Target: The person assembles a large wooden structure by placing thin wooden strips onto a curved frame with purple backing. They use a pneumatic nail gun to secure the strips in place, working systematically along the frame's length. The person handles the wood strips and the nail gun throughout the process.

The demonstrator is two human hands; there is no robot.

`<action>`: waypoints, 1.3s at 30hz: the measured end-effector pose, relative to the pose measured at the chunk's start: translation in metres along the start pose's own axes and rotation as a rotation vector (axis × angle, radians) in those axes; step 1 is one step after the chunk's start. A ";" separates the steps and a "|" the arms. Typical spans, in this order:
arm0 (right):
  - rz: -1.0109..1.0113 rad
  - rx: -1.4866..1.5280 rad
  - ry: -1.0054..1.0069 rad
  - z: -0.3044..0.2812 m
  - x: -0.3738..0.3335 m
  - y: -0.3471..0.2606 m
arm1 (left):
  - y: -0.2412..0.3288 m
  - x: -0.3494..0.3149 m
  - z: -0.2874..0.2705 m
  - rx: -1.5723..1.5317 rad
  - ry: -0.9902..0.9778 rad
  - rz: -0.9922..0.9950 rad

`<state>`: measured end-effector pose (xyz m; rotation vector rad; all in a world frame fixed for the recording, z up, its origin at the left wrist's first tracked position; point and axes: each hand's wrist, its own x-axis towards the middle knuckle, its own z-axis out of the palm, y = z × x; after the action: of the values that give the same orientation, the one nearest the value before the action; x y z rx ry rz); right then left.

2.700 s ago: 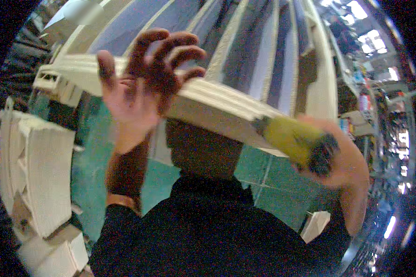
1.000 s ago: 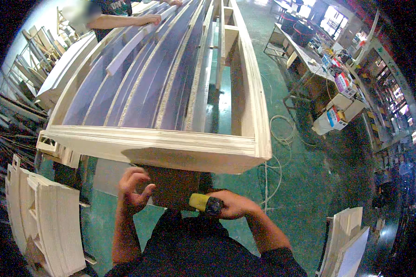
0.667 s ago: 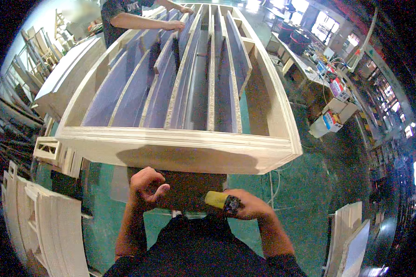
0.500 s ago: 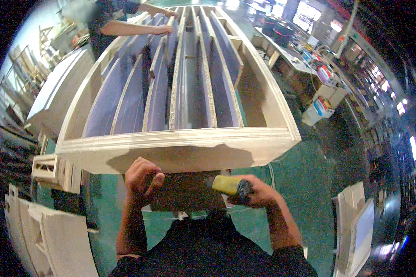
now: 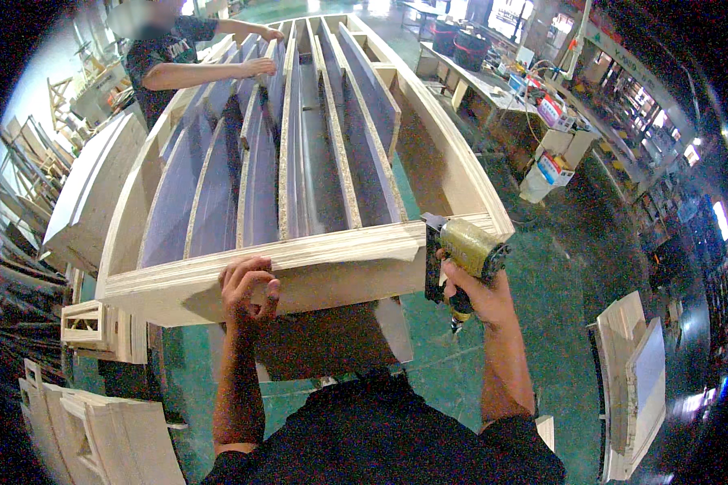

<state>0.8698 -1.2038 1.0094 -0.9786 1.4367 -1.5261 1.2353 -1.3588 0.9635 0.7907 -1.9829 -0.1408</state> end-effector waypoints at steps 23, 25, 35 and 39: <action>0.059 -0.291 0.138 0.009 -0.006 0.028 | -0.009 -0.010 0.023 0.061 0.154 0.037; 0.114 -0.323 0.150 0.010 -0.007 0.028 | -0.009 -0.010 0.025 0.069 0.149 0.041; 0.113 -0.315 0.146 0.010 -0.006 0.025 | -0.008 -0.009 0.026 0.064 0.164 0.040; 0.100 -0.303 0.163 0.012 -0.005 0.026 | -0.010 -0.012 0.025 0.098 0.185 0.039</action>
<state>0.8835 -1.2044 0.9841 -0.9574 1.8440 -1.3661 1.2237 -1.3646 0.9374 0.7973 -1.8390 0.0516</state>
